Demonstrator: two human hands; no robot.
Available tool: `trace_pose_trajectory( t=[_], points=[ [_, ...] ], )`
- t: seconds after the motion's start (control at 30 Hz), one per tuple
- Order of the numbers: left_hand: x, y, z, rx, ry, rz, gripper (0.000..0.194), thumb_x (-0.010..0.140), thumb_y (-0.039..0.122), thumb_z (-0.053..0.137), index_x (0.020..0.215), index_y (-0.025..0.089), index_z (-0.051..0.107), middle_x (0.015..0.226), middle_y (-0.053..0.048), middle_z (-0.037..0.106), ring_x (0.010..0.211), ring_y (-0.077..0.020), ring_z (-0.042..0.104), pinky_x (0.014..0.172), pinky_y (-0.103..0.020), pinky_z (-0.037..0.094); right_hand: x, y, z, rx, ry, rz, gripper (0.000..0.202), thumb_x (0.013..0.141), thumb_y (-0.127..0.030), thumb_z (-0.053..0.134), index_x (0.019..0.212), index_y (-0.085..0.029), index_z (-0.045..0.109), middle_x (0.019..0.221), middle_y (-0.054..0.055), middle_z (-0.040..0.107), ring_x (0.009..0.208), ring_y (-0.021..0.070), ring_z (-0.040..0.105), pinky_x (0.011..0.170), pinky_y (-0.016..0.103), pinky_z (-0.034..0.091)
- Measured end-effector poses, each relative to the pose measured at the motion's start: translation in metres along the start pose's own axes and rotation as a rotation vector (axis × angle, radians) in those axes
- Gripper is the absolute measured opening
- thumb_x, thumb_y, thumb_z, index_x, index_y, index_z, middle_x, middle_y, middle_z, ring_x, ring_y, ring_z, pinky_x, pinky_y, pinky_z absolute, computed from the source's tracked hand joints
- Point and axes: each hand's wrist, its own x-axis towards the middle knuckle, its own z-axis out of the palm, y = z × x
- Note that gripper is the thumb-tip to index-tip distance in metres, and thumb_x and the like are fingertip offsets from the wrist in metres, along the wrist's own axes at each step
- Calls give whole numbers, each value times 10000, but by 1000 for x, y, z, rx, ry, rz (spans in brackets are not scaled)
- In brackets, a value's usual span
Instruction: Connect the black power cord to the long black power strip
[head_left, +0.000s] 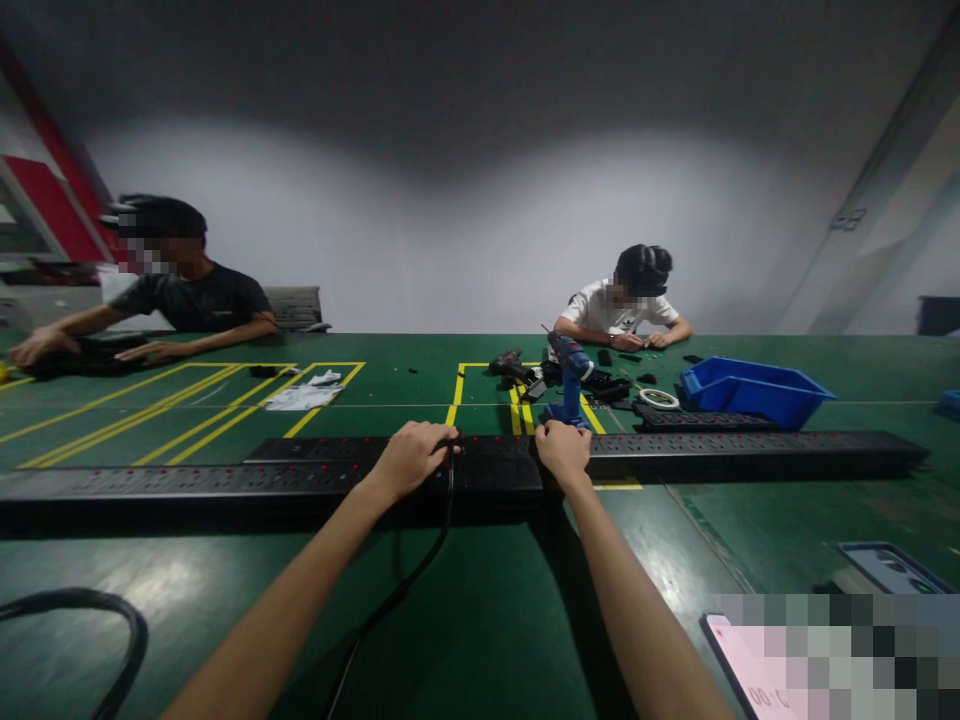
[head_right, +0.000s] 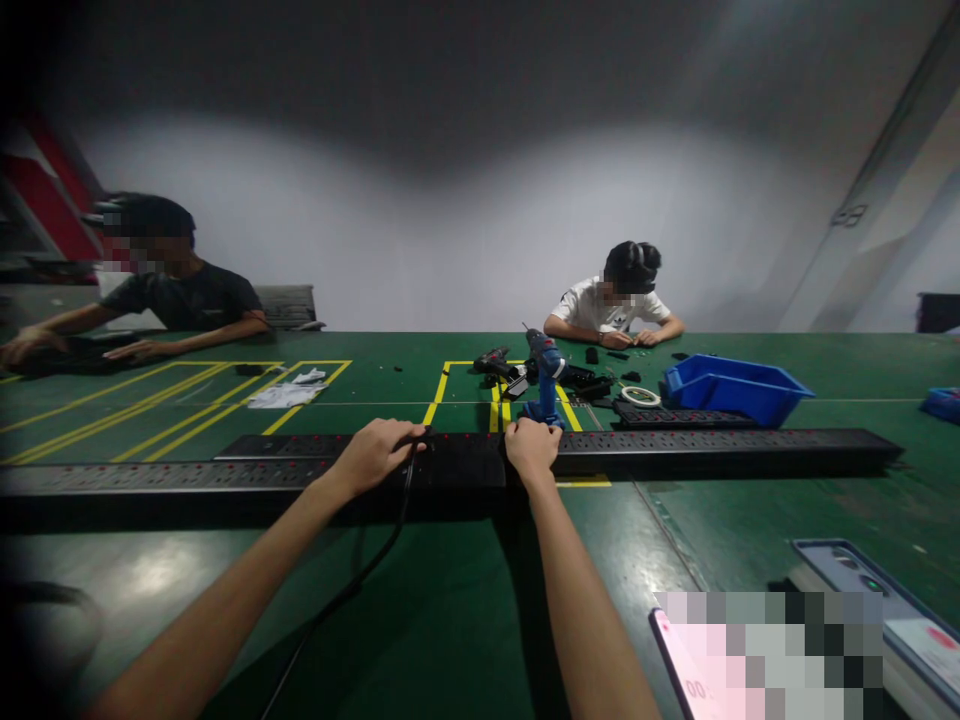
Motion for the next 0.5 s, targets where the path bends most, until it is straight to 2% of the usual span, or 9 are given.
trace_pose_trajectory(
  t=[0.23,0.3,0.37,0.43,0.5],
  points=[
    [1,6,-6,-24,-60,37,261,893,341,567,1102,207,647,1093,-56,698,962,-205,637,896,-367,442,6,-1,-14,124,-87,39,364,907,-378,403,923,-179,708,906,114,709,948,248,618,903,390,290],
    [1,6,-6,-25,-60,36,264,886,335,574,1107,211,646,1108,-57,696,972,-207,638,898,-367,444,10,-5,-25,217,-99,52,344,899,-382,421,921,-188,705,917,104,709,946,246,620,848,354,339],
    [3,6,-7,-30,-65,27,271,874,333,585,1109,213,647,1112,-58,695,972,-207,641,896,-360,447,11,-14,-39,345,-140,1,343,897,-383,430,884,-167,696,921,111,707,902,227,627,756,300,381],
    [5,6,-10,-36,-82,14,277,858,332,597,1106,221,650,1098,-53,701,971,-208,643,887,-349,450,6,-28,-53,538,-294,-102,359,904,-394,427,833,-144,674,895,112,705,789,185,632,652,253,402],
    [8,6,-15,-45,-115,1,277,833,319,608,1092,236,661,1063,-42,712,953,-210,647,865,-332,457,-4,-46,-63,753,-588,-170,417,918,-457,405,842,-130,653,867,111,704,634,139,609,549,223,408]
  ],
)
